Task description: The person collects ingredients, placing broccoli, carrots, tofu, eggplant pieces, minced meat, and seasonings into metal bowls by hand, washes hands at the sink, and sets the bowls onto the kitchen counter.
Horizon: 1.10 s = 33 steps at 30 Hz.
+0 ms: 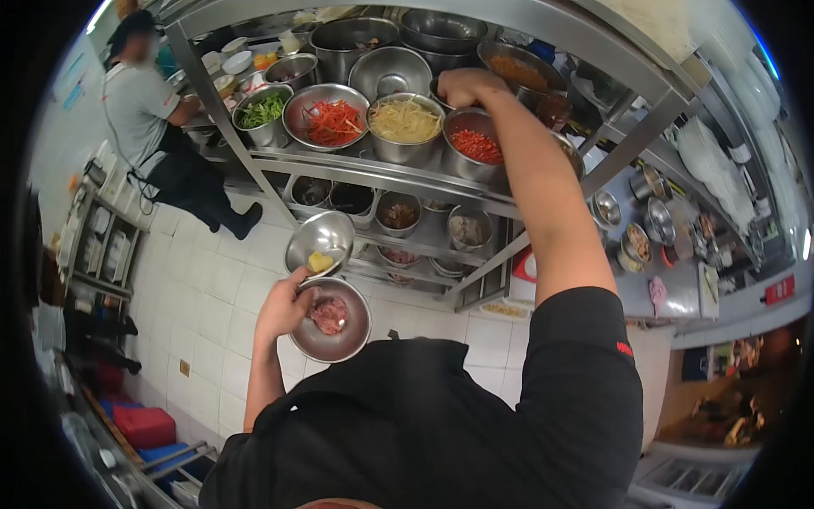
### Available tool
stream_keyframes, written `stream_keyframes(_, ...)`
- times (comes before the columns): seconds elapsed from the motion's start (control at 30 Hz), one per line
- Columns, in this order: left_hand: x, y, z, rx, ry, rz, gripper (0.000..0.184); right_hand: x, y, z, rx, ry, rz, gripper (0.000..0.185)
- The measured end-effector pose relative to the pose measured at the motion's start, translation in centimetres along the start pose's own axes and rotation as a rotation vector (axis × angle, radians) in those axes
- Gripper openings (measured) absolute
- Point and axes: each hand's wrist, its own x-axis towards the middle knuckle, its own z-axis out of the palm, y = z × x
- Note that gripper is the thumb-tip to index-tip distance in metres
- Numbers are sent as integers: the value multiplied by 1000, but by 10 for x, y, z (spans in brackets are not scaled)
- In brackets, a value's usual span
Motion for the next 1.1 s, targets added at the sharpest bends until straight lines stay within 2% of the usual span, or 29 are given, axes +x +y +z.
stream_keyframes(0.03,2,-5,-10,-22,12,-21,23,3,5,-5,-28,-50,-83,34)
stream_keyframes(0.1,13,-21,-30,-1,-49,-8,25,-17,7,-16,447,-10,128,29)
stream_keyframes(0.13,21,-29,-39,21,-79,-3,27,-20,14,-13,448,-12,153,29)
stream_keyframes(0.2,39,-42,-50,31,-108,38,28,-26,32,-6,1024,157,61,27)
stream_keyframes(0.23,47,-47,-53,43,-116,58,30,-38,29,-9,1022,153,81,27)
stream_keyframes(0.3,65,-52,-56,122,-128,116,32,-59,9,-14,1222,332,40,28)
stream_keyframes(0.33,72,-59,-53,165,-104,156,34,-74,-19,-20,1185,477,39,26)
stream_keyframes(0.43,83,-58,-48,131,-104,96,41,-124,-124,-18,982,803,92,23)
stream_keyframes(0.5,94,-66,-39,113,-52,88,45,-136,-195,27,916,907,105,20)
stream_keyframes(0.53,100,-78,-29,111,-17,100,46,-129,-234,66,976,970,38,17)
stream_keyframes(0.57,103,-79,-24,92,-18,69,46,-116,-272,116,976,978,20,17)
stream_keyframes(0.6,107,-76,-24,81,-29,34,46,-101,-288,158,512,882,-250,23)
stream_keyframes(0.63,108,-73,-21,76,-39,8,46,-99,-307,193,771,520,-331,27)
stream_keyframes(0.7,107,-74,-14,81,-19,-15,48,-89,-323,228,856,664,-209,21)
stream_keyframes(0.73,107,-74,-10,85,-6,-30,49,-88,-317,228,863,655,-230,21)
stream_keyframes(0.83,107,-83,5,102,52,-22,50,-100,-307,207,902,749,-174,17)
stream_keyframes(0.93,98,-70,11,91,111,-60,47,-118,-304,186,995,985,-59,14)
stream_keyframes(0.97,95,-63,9,93,113,-65,47,-113,-299,203,1000,982,-63,14)
stream_keyframes(1.03,86,-51,8,-36,50,-130,39,-97,-290,239,748,689,-410,12)
stream_keyframes(1.07,81,-52,10,-35,55,-130,39,-102,-289,241,813,778,-356,10)
stream_keyframes(1.1,78,-56,12,25,102,-47,38,-99,-283,232,803,775,-382,10)
